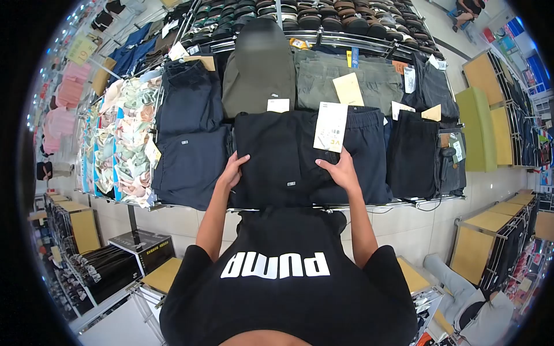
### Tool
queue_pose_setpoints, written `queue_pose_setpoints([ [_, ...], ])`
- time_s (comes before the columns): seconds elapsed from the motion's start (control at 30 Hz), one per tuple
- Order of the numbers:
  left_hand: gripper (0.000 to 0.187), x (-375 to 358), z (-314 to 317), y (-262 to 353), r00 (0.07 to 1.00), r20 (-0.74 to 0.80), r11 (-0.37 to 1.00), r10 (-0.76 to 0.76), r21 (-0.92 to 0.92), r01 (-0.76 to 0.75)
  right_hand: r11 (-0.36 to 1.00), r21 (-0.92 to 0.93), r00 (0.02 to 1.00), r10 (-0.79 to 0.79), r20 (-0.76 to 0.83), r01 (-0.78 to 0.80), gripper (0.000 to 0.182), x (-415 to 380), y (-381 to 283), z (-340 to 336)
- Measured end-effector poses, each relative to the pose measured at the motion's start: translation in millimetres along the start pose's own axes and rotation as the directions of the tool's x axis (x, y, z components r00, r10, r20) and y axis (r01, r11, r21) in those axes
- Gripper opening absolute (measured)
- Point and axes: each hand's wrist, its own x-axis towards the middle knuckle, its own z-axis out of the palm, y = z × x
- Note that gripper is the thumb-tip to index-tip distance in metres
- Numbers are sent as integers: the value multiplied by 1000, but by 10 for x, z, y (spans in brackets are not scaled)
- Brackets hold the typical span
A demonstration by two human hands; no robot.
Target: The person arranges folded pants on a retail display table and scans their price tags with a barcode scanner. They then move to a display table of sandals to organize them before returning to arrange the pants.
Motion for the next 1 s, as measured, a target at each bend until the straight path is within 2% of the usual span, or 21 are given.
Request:
queue_pose_setpoints([
  [0.03, 51, -23, 12, 16, 998, -3, 997, 62, 38, -62, 1000, 0, 1000, -7, -3, 7, 57, 70, -88, -27],
  [0.1, 50, -140, 70, 106, 991, -27, 991, 131, -3, -131, 998, -23, 993, -49, 110, 52, 53, 290, -257, -125],
  [0.13, 50, -202, 104, 168, 980, -58, 980, 192, -43, -195, 982, -76, 980, -167, 109, 175, 51, 458, -323, -158],
  [0.2, 51, -309, 185, 359, 967, -81, 966, 243, -67, -248, 966, -81, 955, -225, 195, 245, 53, 856, -584, -209],
  [0.23, 53, -330, 215, 455, 951, -107, 951, 289, -87, -298, 984, -36, 964, -163, 209, 175, 55, 994, -897, -190],
  [0.27, 52, -308, 253, 534, 924, -104, 919, 367, -110, -377, 961, -74, 935, -241, 262, 268, 56, 1297, -1020, -182],
  [0.3, 52, -257, 311, 609, 920, -102, 915, 379, -108, -389, 898, -154, 884, -353, 305, 412, 57, 1581, -1207, -161],
  [0.33, 51, -181, 386, 691, 894, -151, 883, 422, -153, -443, 896, -121, 872, -373, 318, 427, 58, 1973, -1260, -84],
  [0.37, 51, -92, 468, 766, 865, -202, 846, 460, -195, -496, 852, -124, 834, -452, 318, 509, 61, 2267, -1445, 2],
  [0.4, 55, 44, 540, 807, 857, -238, 824, 457, -250, -508, 844, -207, 847, -416, 331, 495, 66, 2596, -1589, 88],
  [0.43, 55, 252, 573, 814, 853, -239, 820, 463, -249, -515, 783, -309, 841, -496, 215, 540, 76, 2901, -1604, 229],
  [0.47, 57, 508, 573, 776, 859, -262, 808, 440, -302, -506, 787, -416, 888, -429, 164, 456, 90, 3117, -1615, 360],
  [0.5, 58, 750, 556, 712, 865, -284, 792, 415, -355, -496, 670, -647, 918, -374, 128, 363, 101, 3235, -1631, 508],
  [0.57, 57, 1158, 504, 537, 895, -335, 831, 295, -372, -414, 606, -748, 945, -317, 84, 270, 104, 3234, -1473, 863],
  [0.6, 54, 1524, 308, 305, 915, -360, 868, 184, -377, -323, 580, -760, 935, -340, 100, 292, 103, 3167, -1331, 1043],
  [0.63, 50, 1663, 256, 189, 919, -358, 879, 165, -369, -301, 552, -774, 925, -362, 115, 312, 101, 3054, -1158, 1201],
  [0.7, 47, 1594, 400, 310, 902, -411, 894, 132, -345, -287, 497, -749, 842, -519, 149, 439, 96, 2679, -815, 1433],
  [0.83, 44, 1577, 273, 295, 915, -390, 895, 107, -363, -260, 570, -677, 855, -488, 177, 466, 81, 1994, -123, 1582],
  [0.9, 45, 1572, 179, 227, 935, -319, 857, 154, -428, -287, 677, -639, 922, -357, 149, 365, 76, 1798, 291, 1591],
  [0.97, 49, 1528, 187, 195, 944, -283, 853, 170, -437, -284, 705, -614, 930, -334, 154, 355, 70, 1564, 351, 1450],
  [1.0, 51, 1482, 223, 185, 920, -338, 857, 199, -396, -330, 743, -559, 928, -336, 162, 367, 67, 1465, 359, 1376],
])
